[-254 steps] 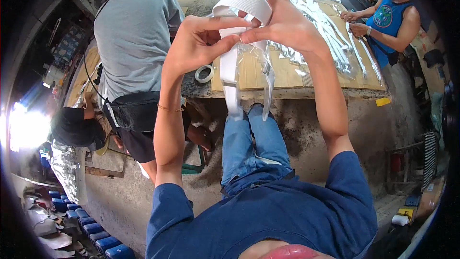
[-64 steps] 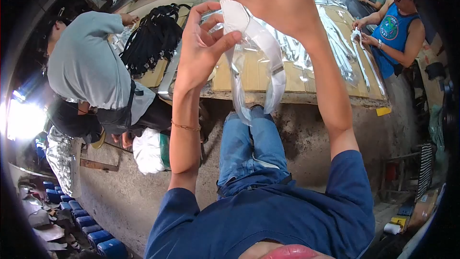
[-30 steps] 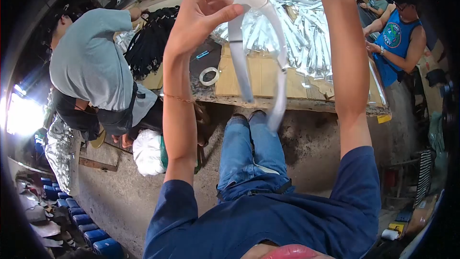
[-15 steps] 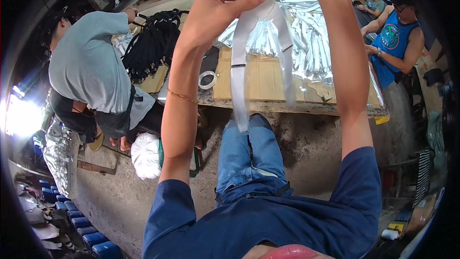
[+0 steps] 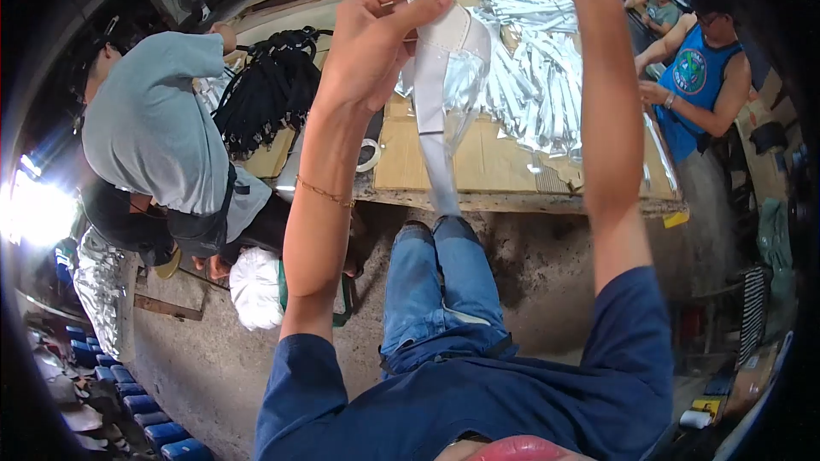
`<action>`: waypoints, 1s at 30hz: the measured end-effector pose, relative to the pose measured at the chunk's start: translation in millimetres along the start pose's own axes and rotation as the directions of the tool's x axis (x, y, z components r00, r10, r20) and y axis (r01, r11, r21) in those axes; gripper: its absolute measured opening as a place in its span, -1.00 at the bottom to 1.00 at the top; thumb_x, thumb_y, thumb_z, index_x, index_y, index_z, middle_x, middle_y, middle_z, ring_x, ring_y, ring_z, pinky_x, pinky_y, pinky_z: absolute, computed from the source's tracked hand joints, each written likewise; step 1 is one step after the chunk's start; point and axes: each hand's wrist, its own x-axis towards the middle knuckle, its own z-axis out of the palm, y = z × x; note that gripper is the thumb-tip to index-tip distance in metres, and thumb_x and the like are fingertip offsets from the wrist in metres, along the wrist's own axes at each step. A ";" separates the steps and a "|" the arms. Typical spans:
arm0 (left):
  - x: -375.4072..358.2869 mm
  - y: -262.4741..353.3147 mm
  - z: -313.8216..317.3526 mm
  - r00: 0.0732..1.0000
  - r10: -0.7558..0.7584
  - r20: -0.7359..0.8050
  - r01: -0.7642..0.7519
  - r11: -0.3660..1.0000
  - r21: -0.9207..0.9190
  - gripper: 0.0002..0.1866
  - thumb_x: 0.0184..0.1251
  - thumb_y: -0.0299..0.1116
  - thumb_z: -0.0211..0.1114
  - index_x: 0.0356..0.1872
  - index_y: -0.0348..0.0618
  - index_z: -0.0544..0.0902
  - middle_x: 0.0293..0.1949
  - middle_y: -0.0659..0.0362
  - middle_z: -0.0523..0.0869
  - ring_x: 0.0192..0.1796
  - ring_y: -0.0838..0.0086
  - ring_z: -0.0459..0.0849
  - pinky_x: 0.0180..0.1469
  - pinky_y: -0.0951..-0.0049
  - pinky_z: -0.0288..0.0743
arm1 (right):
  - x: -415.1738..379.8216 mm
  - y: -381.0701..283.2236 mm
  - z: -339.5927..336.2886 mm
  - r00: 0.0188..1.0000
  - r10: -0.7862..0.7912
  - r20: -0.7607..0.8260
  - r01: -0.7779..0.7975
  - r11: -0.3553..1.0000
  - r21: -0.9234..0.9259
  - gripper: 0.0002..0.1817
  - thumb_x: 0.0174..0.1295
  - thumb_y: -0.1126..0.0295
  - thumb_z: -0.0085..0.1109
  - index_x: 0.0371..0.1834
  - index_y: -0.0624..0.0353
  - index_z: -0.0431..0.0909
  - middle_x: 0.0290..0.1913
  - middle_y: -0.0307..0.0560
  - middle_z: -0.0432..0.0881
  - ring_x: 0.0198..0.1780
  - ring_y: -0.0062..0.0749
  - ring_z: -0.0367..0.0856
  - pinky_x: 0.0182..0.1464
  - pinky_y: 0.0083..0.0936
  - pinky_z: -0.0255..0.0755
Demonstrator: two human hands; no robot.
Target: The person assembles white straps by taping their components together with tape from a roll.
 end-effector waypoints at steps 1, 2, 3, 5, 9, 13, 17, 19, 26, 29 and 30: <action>-3.2 1.4 0.1 0.999 0.003 -0.033 -0.003 1.000 -0.014 -0.76 0.23 -0.38 0.39 -0.16 -0.33 0.67 -0.33 0.20 0.72 -0.36 0.64 0.62 -0.31 0.59 0.46 | -33.2 -33.6 16.0 0.974 0.131 -0.186 -0.157 0.979 -0.134 -0.61 0.21 0.39 0.28 0.07 0.32 0.52 -0.43 -0.13 0.65 -0.45 -0.64 0.56 -0.40 -0.64 0.45; -6.4 2.2 0.5 0.998 0.004 -0.068 -0.006 1.000 -0.028 -0.75 0.23 -0.38 0.40 -0.15 -0.33 0.67 -0.33 0.20 0.71 -0.37 0.64 0.61 -0.31 0.59 0.46 | -63.0 -61.4 28.7 0.897 0.224 -0.381 -0.327 0.917 -0.230 -0.71 0.23 0.43 0.25 -0.01 0.33 0.57 -0.42 -0.17 0.64 -0.43 -0.67 0.55 -0.38 -0.67 0.43; -7.9 4.8 2.4 0.998 -0.001 -0.070 -0.004 0.998 -0.066 -0.74 0.21 -0.37 0.41 -0.16 -0.34 0.67 -0.31 0.20 0.71 -0.36 0.64 0.62 -0.28 0.59 0.46 | -86.9 -22.9 7.5 0.958 0.254 -0.134 -0.270 0.955 -0.123 -0.65 0.26 0.33 0.26 0.03 0.31 0.57 -0.28 -0.16 0.66 -0.27 -0.62 0.56 -0.20 -0.63 0.45; -7.3 7.2 4.3 0.997 -0.012 -0.071 0.008 0.998 -0.056 -0.74 0.21 -0.37 0.41 -0.16 -0.33 0.67 -0.31 0.19 0.71 -0.34 0.63 0.62 -0.24 0.58 0.47 | -133.1 39.4 -0.1 0.956 0.237 0.170 -0.255 0.963 0.090 -0.57 0.30 0.18 0.23 0.07 0.31 0.56 -0.16 -0.15 0.67 -0.10 -0.57 0.58 0.01 -0.58 0.45; -4.0 -0.6 7.8 1.000 -0.009 -0.022 0.010 0.999 0.047 -0.76 0.27 -0.38 0.36 -0.12 -0.30 0.66 -0.22 0.13 0.73 -0.19 0.51 0.70 -0.08 0.45 0.57 | -154.9 50.0 14.2 0.952 0.269 0.145 -0.301 0.905 0.300 -0.69 0.31 0.27 0.24 -0.10 0.32 0.64 -0.26 -0.20 0.69 -0.23 -0.62 0.59 -0.10 -0.62 0.45; -5.5 -4.3 4.5 0.997 -0.007 -0.079 0.021 0.984 0.175 -0.77 0.24 -0.38 0.39 -0.14 -0.27 0.68 -0.23 0.16 0.73 -0.22 0.53 0.68 -0.13 0.48 0.54 | -148.4 45.3 17.7 0.945 0.321 0.070 -0.327 0.903 0.279 -0.75 0.25 0.34 0.30 -0.15 0.32 0.67 -0.34 -0.26 0.69 -0.31 -0.68 0.57 -0.19 -0.68 0.43; -5.0 -5.3 1.4 0.997 -0.037 -0.074 0.051 0.977 0.206 -0.77 0.23 -0.39 0.39 -0.14 -0.27 0.69 -0.25 0.18 0.73 -0.25 0.55 0.67 -0.16 0.51 0.52 | -140.4 35.5 24.8 0.931 0.364 0.012 -0.360 0.917 0.173 -0.78 0.20 0.39 0.34 -0.18 0.32 0.69 -0.33 -0.24 0.69 -0.27 -0.68 0.59 -0.18 -0.71 0.44; -4.2 -4.8 -0.5 0.996 -0.056 -0.067 0.069 0.976 0.208 -0.77 0.23 -0.40 0.39 -0.13 -0.28 0.68 -0.25 0.18 0.73 -0.24 0.56 0.67 -0.16 0.51 0.52 | -135.2 31.7 28.6 0.929 0.368 0.026 -0.367 0.917 0.155 -0.78 0.20 0.40 0.34 -0.18 0.33 0.68 -0.33 -0.23 0.70 -0.25 -0.68 0.59 -0.16 -0.70 0.45; -3.2 -10.9 0.6 0.992 -0.045 -0.118 0.058 0.993 0.106 -0.82 0.20 -0.41 0.39 -0.24 -0.30 0.72 -0.39 0.23 0.70 -0.39 0.67 0.57 -0.34 0.63 0.37 | -130.7 32.6 37.9 0.948 0.316 -0.040 -0.309 0.942 0.128 -0.75 0.15 0.45 0.36 -0.14 0.37 0.66 -0.29 -0.16 0.70 -0.22 -0.60 0.63 -0.12 -0.67 0.48; -5.0 -13.6 0.4 0.990 -0.053 -0.127 0.067 0.992 0.108 -0.82 0.21 -0.40 0.39 -0.24 -0.29 0.72 -0.38 0.24 0.70 -0.39 0.68 0.56 -0.33 0.63 0.36 | -130.9 37.1 40.9 0.944 0.324 -0.063 -0.311 0.937 0.159 -0.74 0.13 0.46 0.38 -0.14 0.37 0.66 -0.27 -0.14 0.70 -0.21 -0.57 0.63 -0.10 -0.66 0.49; -5.2 -14.1 0.5 0.990 -0.057 -0.131 0.070 0.993 0.095 -0.82 0.22 -0.39 0.39 -0.24 -0.29 0.72 -0.38 0.24 0.70 -0.39 0.69 0.55 -0.33 0.63 0.36 | -131.1 36.6 41.7 0.944 0.323 -0.062 -0.310 0.937 0.159 -0.74 0.13 0.46 0.38 -0.14 0.37 0.66 -0.27 -0.14 0.70 -0.21 -0.57 0.63 -0.10 -0.66 0.49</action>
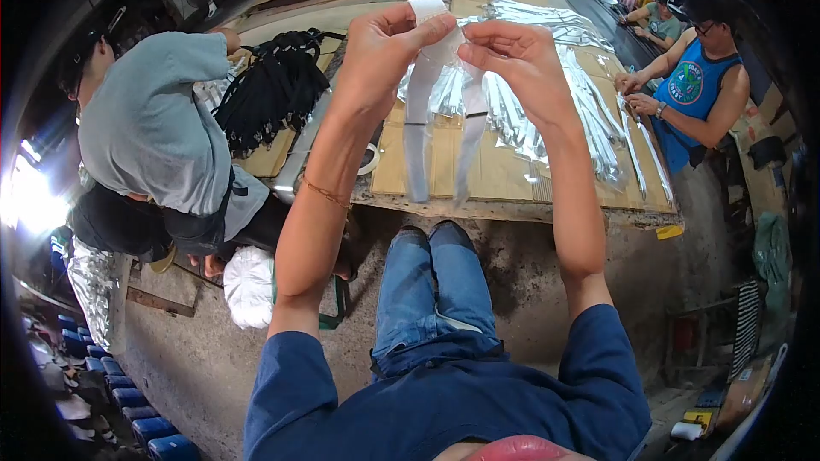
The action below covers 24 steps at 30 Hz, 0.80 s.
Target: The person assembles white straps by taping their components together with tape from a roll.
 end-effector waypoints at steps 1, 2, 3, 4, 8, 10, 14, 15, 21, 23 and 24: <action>-0.5 -0.3 -0.7 1.000 0.001 0.000 -0.001 1.000 0.001 -0.82 0.22 -0.39 0.39 -0.24 -0.29 0.72 -0.38 0.24 0.70 -0.39 0.69 0.55 -0.33 0.63 0.36 | -1.3 -0.8 1.7 0.999 0.013 -0.033 -0.013 1.000 0.021 -0.75 0.12 0.50 0.37 -0.14 0.36 0.65 -0.28 -0.15 0.69 -0.22 -0.59 0.62 -0.12 -0.66 0.48; 0.2 -0.9 -2.3 1.000 -0.001 -0.016 0.002 1.000 0.015 -0.81 0.21 -0.39 0.39 -0.23 -0.30 0.72 -0.37 0.24 0.71 -0.38 0.68 0.56 -0.33 0.62 0.37 | -0.8 -0.6 3.6 0.997 0.028 -0.066 -0.026 0.999 0.042 -0.75 0.11 0.54 0.37 -0.14 0.35 0.64 -0.29 -0.16 0.68 -0.22 -0.61 0.61 -0.13 -0.66 0.48; 0.2 -1.0 -3.0 0.999 -0.004 -0.032 0.005 1.000 0.028 -0.80 0.21 -0.39 0.40 -0.23 -0.31 0.72 -0.37 0.23 0.71 -0.38 0.68 0.57 -0.32 0.62 0.38 | -0.5 0.3 4.9 0.997 0.028 -0.066 -0.025 0.999 0.043 -0.75 0.11 0.54 0.37 -0.14 0.35 0.64 -0.29 -0.16 0.68 -0.22 -0.61 0.61 -0.13 -0.66 0.48; -0.1 -0.2 -3.3 0.999 -0.005 -0.032 0.006 1.000 0.029 -0.80 0.21 -0.39 0.40 -0.23 -0.31 0.72 -0.37 0.23 0.71 -0.38 0.68 0.57 -0.32 0.62 0.38 | -0.9 2.3 6.2 0.997 0.012 -0.073 -0.009 0.999 0.040 -0.75 0.13 0.53 0.36 -0.13 0.35 0.64 -0.28 -0.16 0.68 -0.22 -0.61 0.61 -0.13 -0.66 0.48; 1.4 5.4 -6.5 0.997 0.078 -0.028 -0.077 0.996 0.047 -0.77 0.19 -0.38 0.42 -0.20 -0.33 0.72 -0.34 0.19 0.73 -0.34 0.63 0.62 -0.27 0.60 0.45 | -5.6 11.7 6.8 0.999 -0.015 -0.029 0.017 0.998 0.054 -0.69 0.18 0.39 0.36 -0.07 0.35 0.61 -0.24 -0.15 0.69 -0.19 -0.60 0.62 -0.12 -0.66 0.48; 3.6 10.6 -10.5 0.992 0.116 -0.049 -0.114 0.992 0.054 -0.76 0.19 -0.38 0.42 -0.19 -0.34 0.72 -0.33 0.18 0.74 -0.33 0.62 0.63 -0.25 0.60 0.47 | -11.7 16.4 6.7 1.000 -0.008 0.014 0.007 0.998 0.068 -0.67 0.20 0.37 0.35 -0.05 0.34 0.59 -0.24 -0.16 0.68 -0.19 -0.60 0.61 -0.12 -0.65 0.48; 7.1 17.8 -12.6 0.994 0.104 -0.039 -0.100 0.991 0.090 -0.75 0.18 -0.37 0.43 -0.20 -0.33 0.73 -0.34 0.17 0.75 -0.33 0.61 0.64 -0.24 0.59 0.48 | -27.9 32.4 10.0 0.997 0.040 0.069 -0.047 0.993 0.104 -0.67 0.24 0.36 0.32 -0.01 0.33 0.56 -0.24 -0.18 0.68 -0.20 -0.61 0.61 -0.14 -0.64 0.48; 7.8 18.2 -12.4 0.993 0.113 -0.026 -0.110 0.988 0.113 -0.76 0.21 -0.37 0.40 -0.19 -0.33 0.71 -0.32 0.18 0.74 -0.31 0.61 0.65 -0.23 0.58 0.47 | -30.4 34.2 10.7 0.994 0.055 0.091 -0.070 0.983 0.170 -0.70 0.26 0.39 0.28 -0.03 0.35 0.56 -0.27 -0.15 0.68 -0.25 -0.59 0.62 -0.16 -0.63 0.50; 10.0 22.6 -14.0 0.989 0.147 -0.017 -0.143 0.977 0.155 -0.77 0.26 -0.37 0.37 -0.17 -0.33 0.69 -0.29 0.18 0.73 -0.26 0.57 0.67 -0.19 0.55 0.50 | -39.8 43.9 13.2 0.990 0.085 0.114 -0.109 0.968 0.228 -0.81 0.28 0.45 0.24 -0.17 0.37 0.56 -0.38 -0.12 0.66 -0.37 -0.59 0.62 -0.23 -0.61 0.52; 12.1 22.9 -15.2 0.989 0.146 -0.025 -0.138 0.970 0.200 -0.78 0.26 -0.37 0.37 -0.17 -0.33 0.69 -0.28 0.17 0.74 -0.24 0.55 0.68 -0.18 0.55 0.50 | -43.5 49.5 14.2 0.988 0.099 0.120 -0.123 0.968 0.218 -0.80 0.28 0.44 0.23 -0.16 0.37 0.55 -0.38 -0.12 0.66 -0.37 -0.56 0.61 -0.23 -0.60 0.49; 13.9 23.0 -16.0 0.983 0.180 -0.032 -0.173 0.973 0.151 -0.79 0.25 -0.35 0.39 -0.23 -0.31 0.71 -0.33 0.18 0.73 -0.28 0.58 0.66 -0.24 0.56 0.48 | -45.3 52.5 15.0 0.986 0.112 0.126 -0.137 0.969 0.208 -0.79 0.29 0.43 0.22 -0.14 0.36 0.54 -0.38 -0.12 0.66 -0.37 -0.52 0.61 -0.24 -0.59 0.46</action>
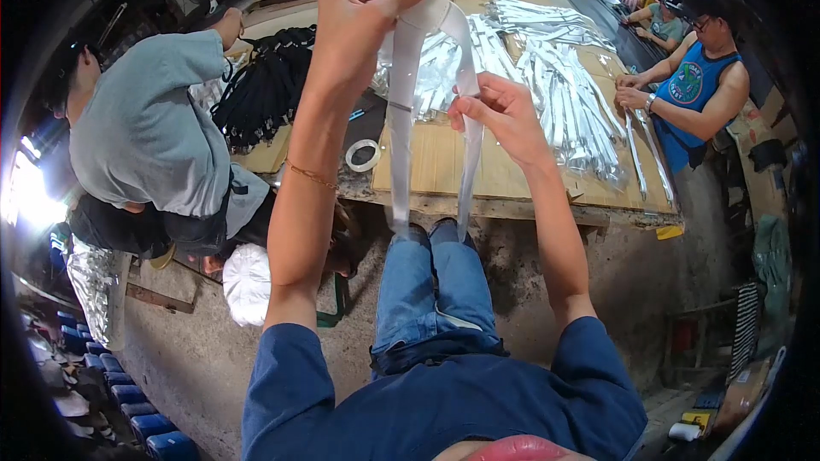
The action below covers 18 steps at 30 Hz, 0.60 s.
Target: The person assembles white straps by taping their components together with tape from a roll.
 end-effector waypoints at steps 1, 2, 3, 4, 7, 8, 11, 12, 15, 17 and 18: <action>0.9 0.3 -0.4 0.999 0.033 -0.014 -0.033 0.998 -0.050 -0.79 0.23 -0.33 0.40 -0.28 -0.29 0.72 -0.38 0.20 0.72 -0.33 0.61 0.64 -0.29 0.58 0.46 | -1.3 2.6 0.4 1.000 0.001 -0.001 -0.001 1.000 0.001 -0.79 0.29 0.43 0.22 -0.14 0.36 0.54 -0.38 -0.12 0.66 -0.37 -0.52 0.61 -0.24 -0.59 0.46; 0.9 6.7 1.0 0.999 0.030 -0.014 -0.031 0.998 -0.050 -0.79 0.23 -0.33 0.40 -0.28 -0.29 0.72 -0.38 0.20 0.72 -0.33 0.61 0.64 -0.29 0.58 0.46 | -2.9 5.0 0.9 1.000 0.010 -0.003 -0.010 1.000 0.009 -0.80 0.29 0.43 0.22 -0.15 0.36 0.54 -0.38 -0.12 0.66 -0.37 -0.52 0.61 -0.25 -0.59 0.46; 2.5 15.5 1.1 1.000 -0.027 0.001 0.027 0.997 -0.075 -0.81 0.24 -0.41 0.36 -0.21 -0.33 0.67 -0.36 0.18 0.72 -0.34 0.60 0.65 -0.27 0.59 0.48 | -3.3 7.0 1.5 1.000 0.020 -0.004 -0.020 1.000 0.017 -0.80 0.29 0.43 0.22 -0.16 0.36 0.55 -0.38 -0.12 0.66 -0.37 -0.52 0.61 -0.25 -0.59 0.45; 2.6 22.9 2.4 0.996 -0.083 0.017 0.084 0.992 -0.098 -0.80 0.26 -0.50 0.31 -0.13 -0.37 0.63 -0.34 0.16 0.72 -0.35 0.59 0.65 -0.26 0.60 0.50 | -4.8 10.2 1.2 1.000 0.023 -0.004 -0.023 1.000 0.018 -0.80 0.29 0.43 0.22 -0.16 0.36 0.55 -0.38 -0.12 0.66 -0.37 -0.52 0.61 -0.25 -0.59 0.45; 6.7 26.9 2.2 0.999 -0.054 -0.008 0.053 0.995 -0.090 -0.82 0.31 -0.41 0.29 -0.24 -0.37 0.69 -0.35 0.17 0.74 -0.37 0.59 0.66 -0.28 0.59 0.48 | -7.5 17.3 1.1 1.000 0.008 -0.005 -0.008 1.000 0.015 -0.80 0.29 0.42 0.22 -0.16 0.36 0.55 -0.38 -0.12 0.66 -0.36 -0.52 0.62 -0.23 -0.58 0.46; 9.0 27.3 0.6 0.999 -0.051 -0.008 0.050 0.996 -0.070 -0.82 0.31 -0.42 0.30 -0.22 -0.37 0.68 -0.34 0.18 0.74 -0.37 0.59 0.66 -0.28 0.59 0.48 | -8.1 18.7 1.2 1.000 0.004 -0.004 -0.004 1.000 0.007 -0.79 0.29 0.42 0.22 -0.15 0.36 0.54 -0.38 -0.12 0.66 -0.36 -0.52 0.62 -0.22 -0.58 0.46; 11.9 30.7 1.4 1.000 -0.030 -0.007 0.029 0.998 -0.062 -0.81 0.31 -0.40 0.30 -0.21 -0.35 0.69 -0.34 0.18 0.74 -0.36 0.59 0.66 -0.27 0.59 0.47 | -9.3 21.4 1.8 1.000 0.005 -0.007 -0.005 1.000 0.008 -0.78 0.29 0.41 0.23 -0.14 0.36 0.54 -0.37 -0.12 0.66 -0.35 -0.51 0.62 -0.21 -0.57 0.46; 12.8 31.9 2.0 0.999 -0.033 -0.008 0.032 0.998 -0.062 -0.81 0.31 -0.40 0.30 -0.21 -0.35 0.69 -0.34 0.18 0.74 -0.36 0.59 0.66 -0.27 0.59 0.47 | -9.8 22.2 2.3 1.000 0.010 -0.013 -0.010 1.000 0.016 -0.77 0.29 0.40 0.23 -0.14 0.36 0.54 -0.37 -0.12 0.66 -0.34 -0.51 0.62 -0.20 -0.57 0.46; 13.3 33.3 5.8 1.000 -0.028 0.009 0.029 0.999 -0.040 -0.80 0.31 -0.39 0.31 -0.20 -0.34 0.69 -0.35 0.19 0.74 -0.36 0.59 0.65 -0.25 0.58 0.47 | -10.2 23.9 2.4 0.999 0.030 -0.022 -0.029 0.999 0.031 -0.76 0.29 0.38 0.24 -0.13 0.36 0.54 -0.37 -0.12 0.64 -0.34 -0.50 0.61 -0.20 -0.55 0.46; 13.3 33.2 8.5 1.000 -0.008 0.028 0.010 0.998 -0.063 -0.80 0.31 -0.38 0.31 -0.20 -0.34 0.69 -0.35 0.19 0.74 -0.37 0.59 0.65 -0.24 0.57 0.47 | -9.1 23.4 3.1 1.000 0.015 -0.018 -0.015 0.999 0.039 -0.75 0.29 0.37 0.24 -0.12 0.36 0.54 -0.37 -0.13 0.64 -0.35 -0.50 0.61 -0.20 -0.55 0.45; 13.7 32.8 8.9 0.999 -0.014 0.029 0.016 0.998 -0.064 -0.80 0.31 -0.38 0.31 -0.20 -0.34 0.69 -0.35 0.19 0.74 -0.37 0.59 0.65 -0.24 0.57 0.47 | -8.0 22.9 3.6 1.000 -0.006 -0.010 0.007 0.999 0.047 -0.74 0.29 0.36 0.24 -0.12 0.36 0.54 -0.37 -0.13 0.63 -0.35 -0.50 0.60 -0.20 -0.55 0.45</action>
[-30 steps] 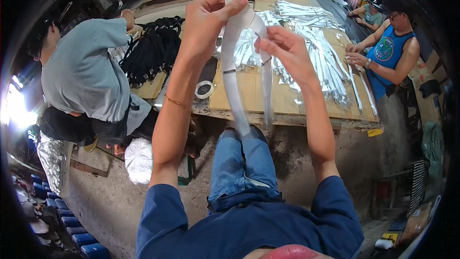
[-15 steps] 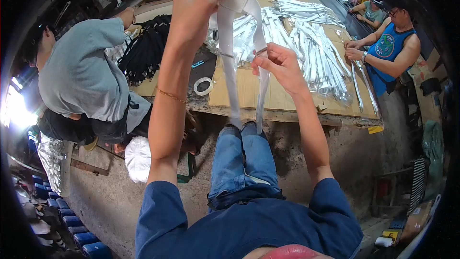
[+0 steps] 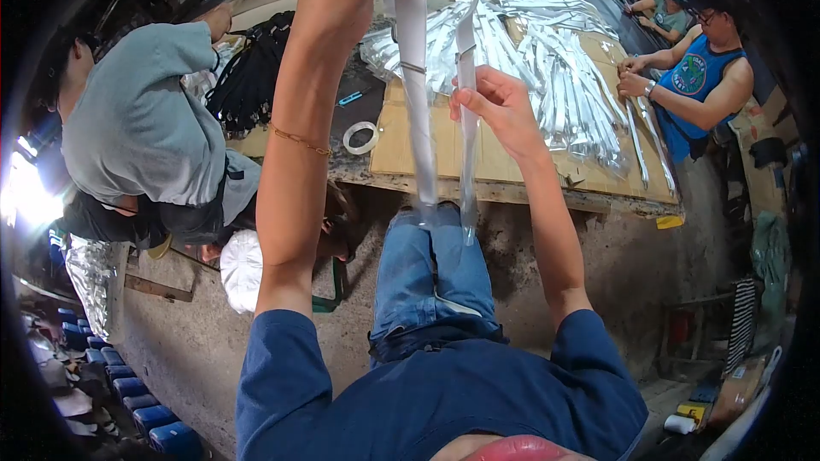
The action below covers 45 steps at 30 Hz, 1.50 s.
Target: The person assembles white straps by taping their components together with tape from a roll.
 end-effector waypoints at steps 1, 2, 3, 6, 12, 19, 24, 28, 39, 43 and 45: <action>0.3 -0.6 0.3 1.000 0.007 0.004 -0.007 1.000 0.009 -0.80 0.31 -0.38 0.31 -0.21 -0.34 0.69 -0.35 0.19 0.74 -0.37 0.58 0.65 -0.24 0.57 0.47 | 0.4 -0.4 0.3 1.000 0.004 -0.002 -0.004 1.000 0.001 -0.74 0.29 0.36 0.24 -0.12 0.36 0.54 -0.37 -0.13 0.63 -0.35 -0.50 0.60 -0.20 -0.55 0.45; 0.2 -1.2 0.9 1.000 0.015 0.007 -0.015 1.000 0.019 -0.81 0.30 -0.38 0.31 -0.22 -0.33 0.70 -0.36 0.19 0.74 -0.37 0.58 0.65 -0.24 0.57 0.47 | 0.1 -0.6 0.6 1.000 0.003 -0.003 -0.003 1.000 -0.001 -0.74 0.29 0.36 0.24 -0.11 0.35 0.54 -0.38 -0.14 0.63 -0.35 -0.50 0.59 -0.20 -0.55 0.45; 0.6 -1.2 1.1 1.000 0.011 0.007 -0.011 1.000 0.018 -0.81 0.30 -0.38 0.31 -0.22 -0.33 0.70 -0.36 0.19 0.74 -0.37 0.58 0.65 -0.24 0.57 0.47 | 0.2 -0.9 0.8 1.000 0.002 -0.004 -0.002 1.000 -0.004 -0.74 0.30 0.36 0.24 -0.11 0.35 0.54 -0.38 -0.15 0.63 -0.35 -0.50 0.59 -0.20 -0.55 0.44; 3.2 -0.8 0.4 0.999 0.031 -0.007 -0.031 0.999 0.026 -0.82 0.30 -0.39 0.31 -0.23 -0.33 0.70 -0.37 0.19 0.74 -0.37 0.58 0.65 -0.24 0.56 0.48 | 0.1 -0.4 2.0 1.000 0.000 -0.001 0.000 1.000 -0.011 -0.74 0.30 0.36 0.23 -0.10 0.35 0.54 -0.38 -0.15 0.63 -0.34 -0.50 0.59 -0.19 -0.55 0.45; 2.6 -0.2 1.4 0.999 0.034 -0.025 -0.033 0.997 0.063 -0.81 0.29 -0.40 0.31 -0.23 -0.36 0.69 -0.36 0.17 0.73 -0.36 0.56 0.66 -0.25 0.55 0.50 | -1.8 3.1 4.5 1.000 0.022 0.001 -0.022 0.998 0.058 -0.74 0.30 0.38 0.23 -0.08 0.35 0.54 -0.36 -0.14 0.63 -0.32 -0.49 0.60 -0.17 -0.54 0.46; 5.6 -4.6 1.5 0.999 0.047 -0.009 -0.047 0.998 0.029 -0.81 0.27 -0.40 0.33 -0.23 -0.35 0.69 -0.35 0.16 0.74 -0.37 0.55 0.67 -0.25 0.53 0.51 | 5.1 2.4 -3.2 1.000 -0.004 0.019 0.003 0.999 0.047 -0.73 0.29 0.38 0.24 -0.07 0.36 0.54 -0.34 -0.13 0.64 -0.31 -0.49 0.60 -0.16 -0.54 0.46; -4.3 1.1 10.8 0.999 -0.050 -0.005 0.050 0.970 0.238 -0.77 0.27 -0.32 0.34 -0.23 -0.32 0.71 -0.40 0.10 0.75 -0.43 0.52 0.64 -0.32 0.54 0.49 | 13.4 -17.4 -8.9 0.994 -0.080 -0.069 0.078 0.996 -0.034 -0.80 0.24 0.42 0.27 -0.17 0.33 0.58 -0.34 -0.15 0.67 -0.31 -0.54 0.62 -0.20 -0.60 0.48; -4.7 -38.6 6.9 0.997 0.057 0.057 -0.071 0.952 0.298 -0.74 0.08 -0.27 0.47 -0.39 -0.32 0.76 -0.53 0.22 0.69 -0.50 0.68 0.54 -0.47 0.60 0.36 | 13.9 -22.6 -22.2 0.990 -0.079 -0.115 0.076 0.997 -0.027 -0.73 0.23 0.43 0.26 -0.08 0.36 0.53 -0.30 -0.11 0.66 -0.28 -0.51 0.61 -0.16 -0.58 0.45; -19.5 -63.7 39.1 0.987 0.162 -0.007 -0.151 0.936 0.318 -0.73 0.06 -0.27 0.44 -0.46 -0.35 0.72 -0.62 0.21 0.64 -0.55 0.65 0.45 -0.48 0.51 0.33 | 1.8 -52.9 -42.6 0.975 -0.109 -0.196 0.118 0.992 0.034 -0.74 0.29 0.47 0.20 -0.03 0.40 0.52 -0.24 -0.09 0.64 -0.28 -0.50 0.55 -0.14 -0.55 0.41; -18.6 -64.0 36.4 0.989 0.147 0.017 -0.144 0.928 0.343 -0.69 0.06 -0.22 0.44 -0.42 -0.34 0.73 -0.59 0.19 0.67 -0.53 0.62 0.47 -0.46 0.48 0.36 | 8.5 -72.3 -34.0 0.983 -0.038 -0.182 0.015 0.992 -0.122 -0.75 0.30 0.44 0.19 -0.05 0.38 0.54 -0.30 -0.14 0.64 -0.31 -0.54 0.54 -0.17 -0.58 0.40; -22.6 -48.5 30.9 1.000 -0.001 0.024 -0.007 0.942 0.337 -0.70 0.11 -0.19 0.44 -0.37 -0.29 0.75 -0.53 0.21 0.70 -0.45 0.67 0.55 -0.39 0.55 0.42 | 12.0 -78.8 -25.8 0.972 -0.004 -0.236 -0.070 0.950 -0.304 -0.70 0.25 0.34 0.25 -0.04 0.30 0.57 -0.28 -0.21 0.67 -0.31 -0.61 0.56 -0.20 -0.63 0.42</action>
